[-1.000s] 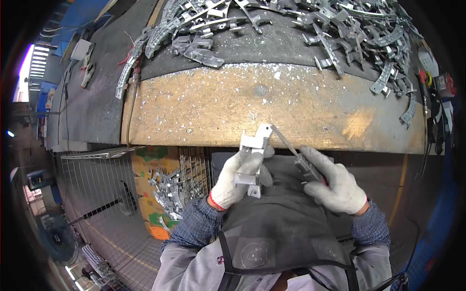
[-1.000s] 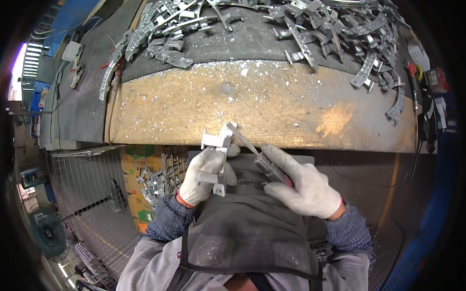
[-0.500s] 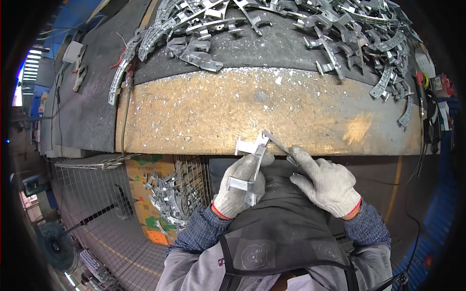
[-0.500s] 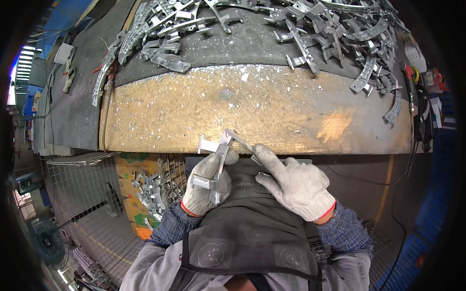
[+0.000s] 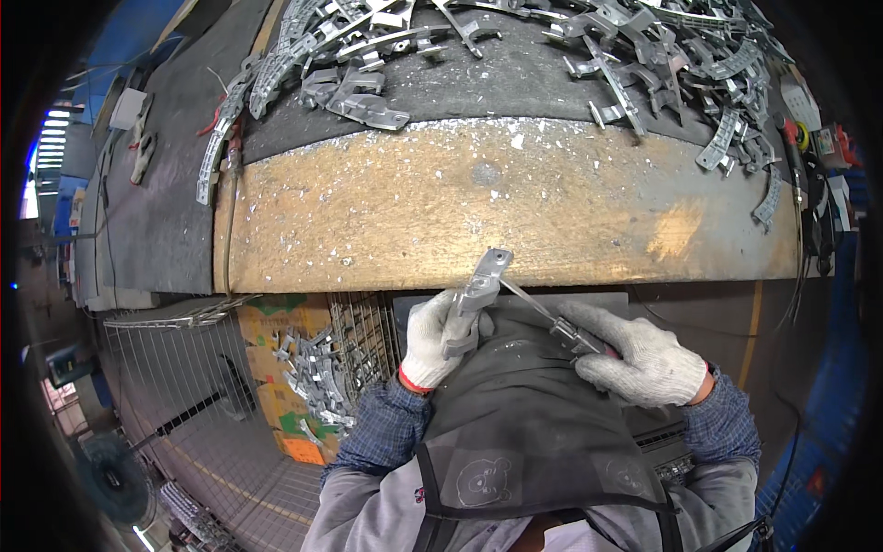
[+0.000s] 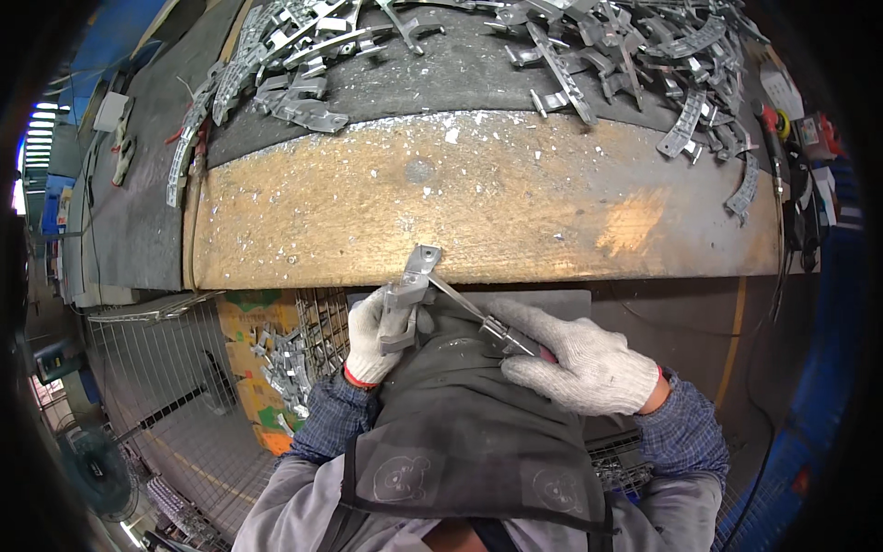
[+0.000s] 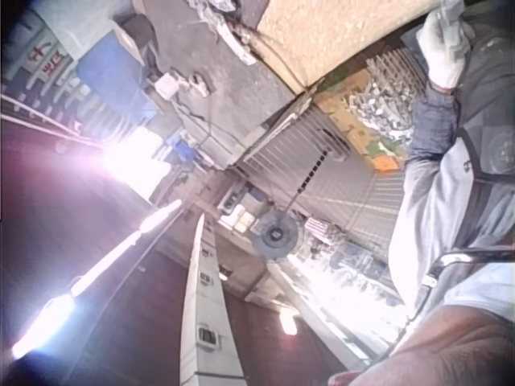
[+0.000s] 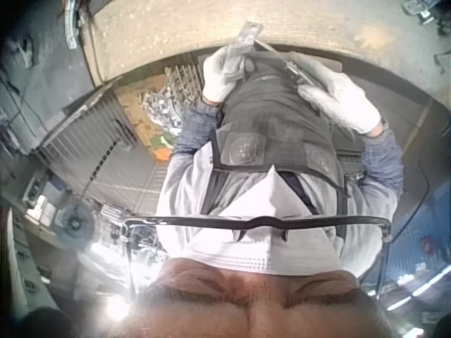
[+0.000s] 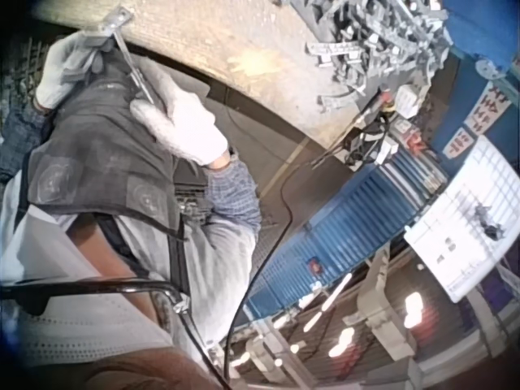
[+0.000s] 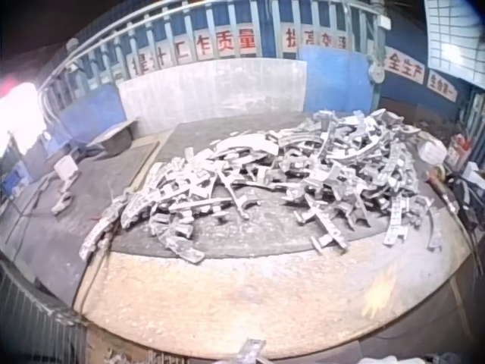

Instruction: The person files metal parts using a pneumatic tool, turning each part to file various surfaces, and drops finished pieces into a container below. Afterward, the person places the tool on the table, takes off their gloves, and removes their glasses.

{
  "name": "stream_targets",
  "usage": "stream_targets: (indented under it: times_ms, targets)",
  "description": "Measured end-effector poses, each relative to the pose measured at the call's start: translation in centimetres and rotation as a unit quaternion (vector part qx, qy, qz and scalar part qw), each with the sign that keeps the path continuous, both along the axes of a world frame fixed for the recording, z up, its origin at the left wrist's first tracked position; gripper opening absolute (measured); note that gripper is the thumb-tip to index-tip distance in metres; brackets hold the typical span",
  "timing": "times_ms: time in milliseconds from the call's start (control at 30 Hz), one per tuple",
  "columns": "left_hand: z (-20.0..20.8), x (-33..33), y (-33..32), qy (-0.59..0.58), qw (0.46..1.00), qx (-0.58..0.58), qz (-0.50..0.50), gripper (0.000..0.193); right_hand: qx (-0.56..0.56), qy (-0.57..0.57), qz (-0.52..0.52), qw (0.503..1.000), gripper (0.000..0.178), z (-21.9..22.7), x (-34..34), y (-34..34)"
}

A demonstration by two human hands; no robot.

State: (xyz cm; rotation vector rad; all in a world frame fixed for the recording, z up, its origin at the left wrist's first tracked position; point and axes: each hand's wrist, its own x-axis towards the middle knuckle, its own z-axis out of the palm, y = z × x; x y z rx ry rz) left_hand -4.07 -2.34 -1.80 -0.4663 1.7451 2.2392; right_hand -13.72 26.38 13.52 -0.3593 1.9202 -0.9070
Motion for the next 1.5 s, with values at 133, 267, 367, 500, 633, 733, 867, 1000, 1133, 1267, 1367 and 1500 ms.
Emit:
stream_targets:
  times_ms: [133, 267, 367, 500, 633, 733, 867, 1000, 1133, 1267, 1367, 1500]
  targets:
    - [-1.5, 0.4, -0.1, 0.025, 0.999, -0.015, -0.016, 0.039, 0.057, -0.112, 0.013, 0.992, 0.081, 0.2, 0.0, -0.8]
    - [-1.8, 0.5, 0.4, 0.075, 0.996, -0.048, 0.014, 0.035, 0.054, -0.032, 0.064, 0.996, 0.08, 0.1, 0.8, -0.9]
    - [-0.5, 0.5, 0.5, 0.018, 0.999, 0.042, 0.026, 0.048, 0.027, -0.026, 0.089, 0.995, 0.08, 0.2, 1.1, -0.9]
    - [2.7, 0.4, 0.9, -0.029, 0.999, 0.016, 0.014, 0.05, -0.001, 0.059, 0.089, 0.994, 0.082, 0.5, 0.7, -1.2]
    - [5.7, -0.3, -0.3, -0.09, 0.97, 0.215, 0.074, 0.038, 0.066, 0.305, 0.158, 0.937, 0.073, 0.8, 0.2, -1.5]
    - [7.1, -1.0, -2.2, -0.122, 0.946, 0.296, 0.057, 0.04, 0.102, 0.474, 0.209, 0.849, 0.059, 0.7, -0.2, -1.9]
    - [7.9, -1.4, -3.7, -0.177, 0.944, 0.276, 0.024, 0.048, 0.166, 0.545, 0.285, 0.77, 0.053, 0.0, -1.0, -3.0]
    - [7.7, -1.2, -4.0, -0.13, 0.96, 0.246, -0.02, 0.05, 0.181, 0.583, 0.311, 0.729, 0.054, -0.7, -2.2, -4.2]
    - [6.4, -0.9, -3.6, -0.152, 0.935, 0.32, 0.017, 0.049, 0.147, 0.496, 0.237, 0.823, 0.061, -0.2, -3.8, -4.1]
    - [5.4, -0.5, -3.7, -0.145, 0.931, 0.335, 0.026, 0.047, -0.081, 0.323, 0.224, 0.916, 0.067, -0.3, -5.8, -3.3]
    - [5.2, -0.3, -3.7, -0.167, 0.941, 0.29, 0.061, 0.045, -0.046, 0.191, 0.265, 0.944, 0.07, -0.9, -6.4, -2.8]
    - [5.4, -0.6, -3.6, -0.167, 0.933, 0.314, 0.05, 0.045, -0.061, 0.17, 0.259, 0.949, 0.072, -1.9, -5.7, -3.4]
